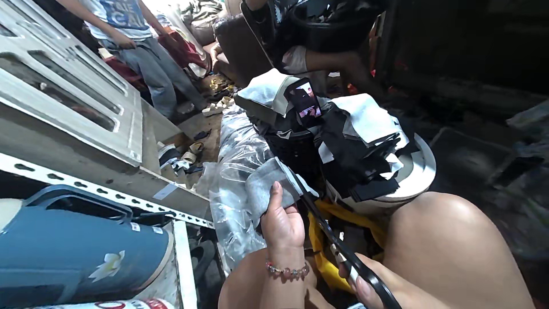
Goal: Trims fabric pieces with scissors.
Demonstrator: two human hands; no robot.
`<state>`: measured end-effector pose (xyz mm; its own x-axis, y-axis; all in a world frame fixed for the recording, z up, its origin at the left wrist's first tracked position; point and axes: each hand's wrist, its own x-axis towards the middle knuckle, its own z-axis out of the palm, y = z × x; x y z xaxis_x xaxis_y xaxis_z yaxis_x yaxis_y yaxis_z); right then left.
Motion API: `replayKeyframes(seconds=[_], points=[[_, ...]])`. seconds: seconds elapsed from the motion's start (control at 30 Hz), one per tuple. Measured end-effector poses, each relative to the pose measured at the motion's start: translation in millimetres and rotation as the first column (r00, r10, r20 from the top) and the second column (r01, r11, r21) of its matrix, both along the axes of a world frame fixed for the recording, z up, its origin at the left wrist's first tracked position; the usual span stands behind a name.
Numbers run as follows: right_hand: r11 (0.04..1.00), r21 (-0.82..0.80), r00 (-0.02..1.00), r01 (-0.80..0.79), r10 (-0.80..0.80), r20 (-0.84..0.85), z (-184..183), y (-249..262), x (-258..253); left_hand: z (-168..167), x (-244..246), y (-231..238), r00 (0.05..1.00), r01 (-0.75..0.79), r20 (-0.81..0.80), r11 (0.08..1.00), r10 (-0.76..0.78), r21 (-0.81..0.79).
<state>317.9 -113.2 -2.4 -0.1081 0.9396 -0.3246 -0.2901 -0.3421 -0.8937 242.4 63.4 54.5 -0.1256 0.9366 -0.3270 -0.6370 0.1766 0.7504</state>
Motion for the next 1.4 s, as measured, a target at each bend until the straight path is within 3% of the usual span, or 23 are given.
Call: replayKeyframes(seconds=[0.27, 0.47, 0.67, 0.83, 0.93, 1.03, 1.13, 1.23, 1.4], points=[[1.0, 0.003, 0.999, -0.004, 0.005, -0.042, -5.0, -4.8, -1.9, -0.4, 0.8, -3.5, 0.998, 0.029, -0.055, 1.0, -0.029, -0.011], [1.0, 0.007, 0.998, 0.025, -0.024, -0.066, -2.4, -2.1, -1.9, -8.5, 1.6, -10.1, 0.999, 0.018, 0.029, 0.998, -0.016, -0.054], [1.0, 0.006, 0.998, 0.029, -0.028, -0.063, -3.6, -1.0, -3.0, -13.3, 0.8, -14.1, 0.991, 0.108, 0.101, 0.98, -0.092, -0.164], [0.996, 0.073, 0.979, 0.058, -0.043, -0.197, -16.7, -2.6, -5.6, -14.4, -2.1, -14.7, 0.963, 0.227, 0.201, 0.941, -0.178, -0.251], [0.99, 0.134, 0.957, 0.042, -0.001, -0.29, -22.6, -3.8, -4.5, -17.4, -8.6, -14.5, 0.9, 0.392, 0.301, 0.887, -0.315, -0.244], [0.983, 0.18, 0.911, 0.029, 0.048, -0.411, -33.3, -4.5, -5.5, -28.1, -16.6, -14.1, 0.773, 0.542, 0.467, 0.83, -0.429, -0.135], [0.973, 0.231, 0.9, 0.015, 0.087, -0.427, -37.7, -6.3, -6.0, -37.8, -20.7, -13.7, 0.652, 0.541, 0.656, 0.839, -0.38, -0.051], [0.97, 0.241, 0.905, 0.008, 0.096, -0.415, -40.2, -9.4, -5.9, -35.8, -17.7, -13.8, 0.74, 0.446, 0.613, 0.884, -0.277, -0.14], [0.981, 0.189, 0.965, 0.035, 0.016, -0.26, -29.1, -13.3, -5.7, -32.7, -12.9, -18.6, 0.823, 0.381, 0.506, 0.912, -0.26, -0.151]])
